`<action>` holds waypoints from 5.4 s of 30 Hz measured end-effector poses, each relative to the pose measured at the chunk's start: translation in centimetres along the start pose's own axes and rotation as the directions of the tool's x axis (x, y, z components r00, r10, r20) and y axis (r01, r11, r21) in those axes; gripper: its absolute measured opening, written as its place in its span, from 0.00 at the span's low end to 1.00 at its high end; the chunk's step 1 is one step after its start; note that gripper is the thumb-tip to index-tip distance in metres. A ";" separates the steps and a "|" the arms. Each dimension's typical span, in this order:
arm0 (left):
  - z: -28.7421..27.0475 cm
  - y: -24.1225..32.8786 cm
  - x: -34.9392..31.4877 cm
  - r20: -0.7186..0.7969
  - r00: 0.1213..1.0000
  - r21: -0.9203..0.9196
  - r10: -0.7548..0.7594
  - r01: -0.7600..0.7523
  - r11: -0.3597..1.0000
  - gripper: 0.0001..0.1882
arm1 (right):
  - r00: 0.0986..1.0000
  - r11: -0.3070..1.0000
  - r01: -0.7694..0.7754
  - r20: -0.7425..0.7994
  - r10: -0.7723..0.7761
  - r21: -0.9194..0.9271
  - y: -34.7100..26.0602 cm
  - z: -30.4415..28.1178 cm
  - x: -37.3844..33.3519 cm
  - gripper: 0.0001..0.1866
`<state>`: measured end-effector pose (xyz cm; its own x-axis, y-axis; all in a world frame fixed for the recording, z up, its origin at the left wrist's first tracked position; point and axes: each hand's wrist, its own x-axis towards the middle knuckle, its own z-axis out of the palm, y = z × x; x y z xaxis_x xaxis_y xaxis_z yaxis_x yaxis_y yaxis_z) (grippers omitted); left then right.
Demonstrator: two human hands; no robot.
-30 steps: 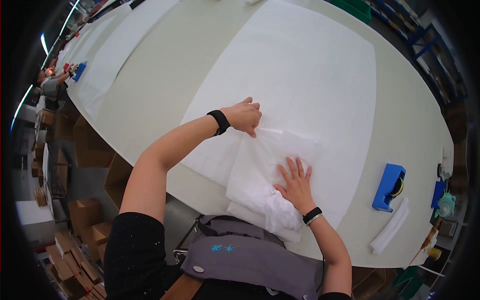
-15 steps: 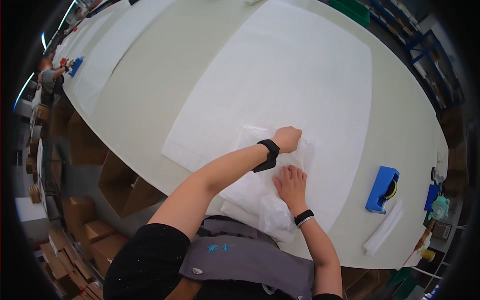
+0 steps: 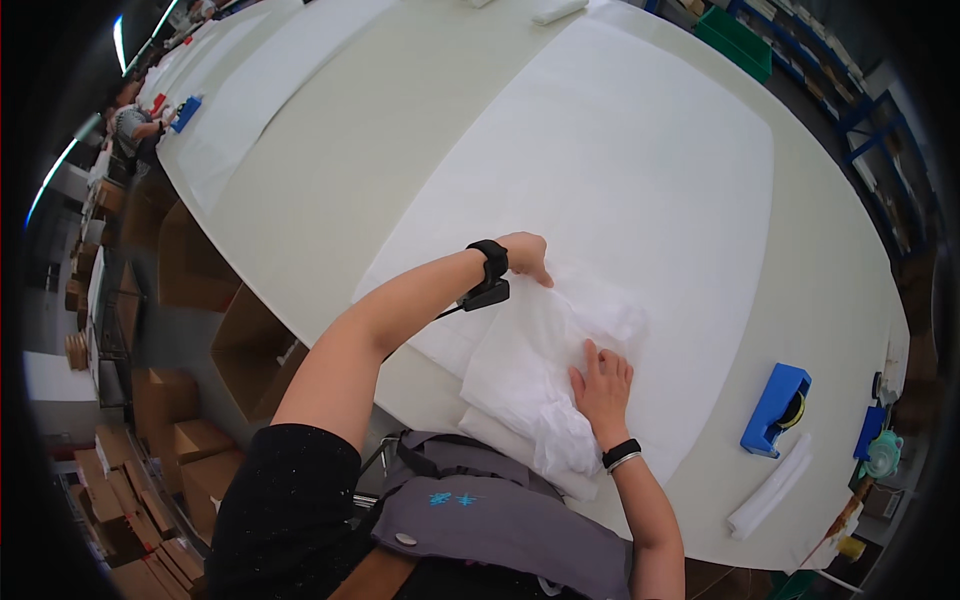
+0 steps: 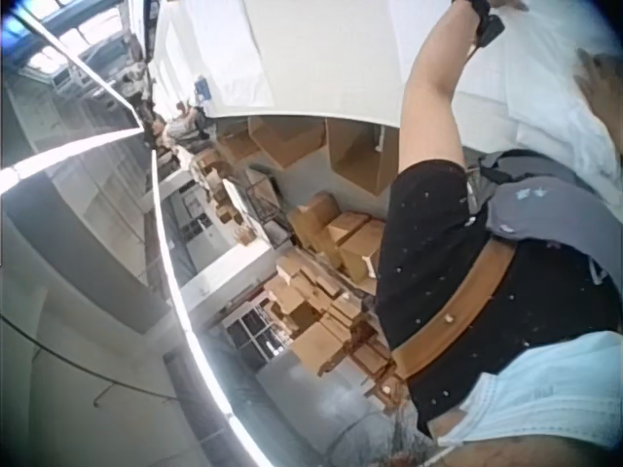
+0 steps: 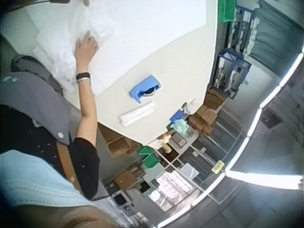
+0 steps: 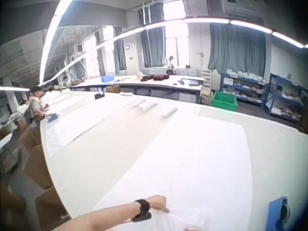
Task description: The person repeatedly rolls white sheets of material into tight cylinders on a large table. They smooth the sheets, roll them, and place the finished rolls into a cardboard box. The process is repeated multiple times throughout the clip.
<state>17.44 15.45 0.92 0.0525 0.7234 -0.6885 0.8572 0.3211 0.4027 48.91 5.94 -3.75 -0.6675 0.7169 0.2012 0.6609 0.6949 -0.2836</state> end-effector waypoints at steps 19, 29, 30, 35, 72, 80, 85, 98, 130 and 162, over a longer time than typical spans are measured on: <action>-3.7 -2.5 -3.2 0.105 0.958 -0.185 0.265 -0.243 0.952 0.25 | 0.999 0.999 -0.007 0.052 0.009 -0.047 0.6 1.6 -1.3 0.30; 0.7 -6.0 -2.6 -0.576 0.796 0.131 0.187 -0.136 0.982 0.13 | 0.994 0.997 -0.061 0.084 0.065 -0.045 0.1 1.5 -0.9 0.31; 1.4 -4.1 -2.7 -0.647 0.706 0.098 0.286 -0.295 0.950 0.15 | 0.994 0.996 -0.064 0.086 0.069 -0.060 0.2 1.7 -1.0 0.32; 5.1 11.6 0.1 -0.301 0.850 0.025 0.432 -0.446 0.895 0.25 | 0.989 0.989 -0.097 0.100 0.108 -0.110 0.7 1.4 -1.3 0.31; 21.1 3.1 -10.3 -0.492 0.756 -0.095 0.432 -0.540 0.836 0.14 | 0.973 0.929 0.123 0.141 -0.182 0.350 -2.6 -5.1 -7.7 0.33; 20.6 4.2 -16.1 -0.386 0.359 0.688 0.850 -0.503 0.524 0.32 | 0.950 0.596 -0.309 0.275 0.152 0.741 0.3 -2.5 -6.9 0.13; 20.9 4.0 -12.4 -0.375 0.558 0.594 0.740 -0.468 0.654 0.22 | 0.969 0.809 -0.179 -0.041 0.243 0.560 -1.1 -1.5 -7.2 0.20; 19.8 -1.6 -13.1 -0.713 0.421 0.454 0.561 -0.333 0.827 0.12 | 0.990 0.956 0.037 -0.138 0.003 0.292 -2.8 -2.1 -7.2 0.14; 16.0 -0.6 -9.8 -0.526 0.644 0.348 0.555 -0.433 0.832 0.18 | 0.991 0.951 -0.047 0.135 0.005 0.307 1.9 -2.6 -2.9 0.24; 16.1 -1.5 -7.4 -0.683 0.554 0.337 0.475 -0.337 0.879 0.19 | 0.974 0.973 -0.165 -0.126 0.187 0.161 3.2 0.7 2.5 0.20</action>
<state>23.99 -0.18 -4.32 0.0862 0.9713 0.2217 0.9086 -0.1679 0.3825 49.20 9.92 -4.79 -0.4838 0.8352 0.2614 0.6981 0.5484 -0.4603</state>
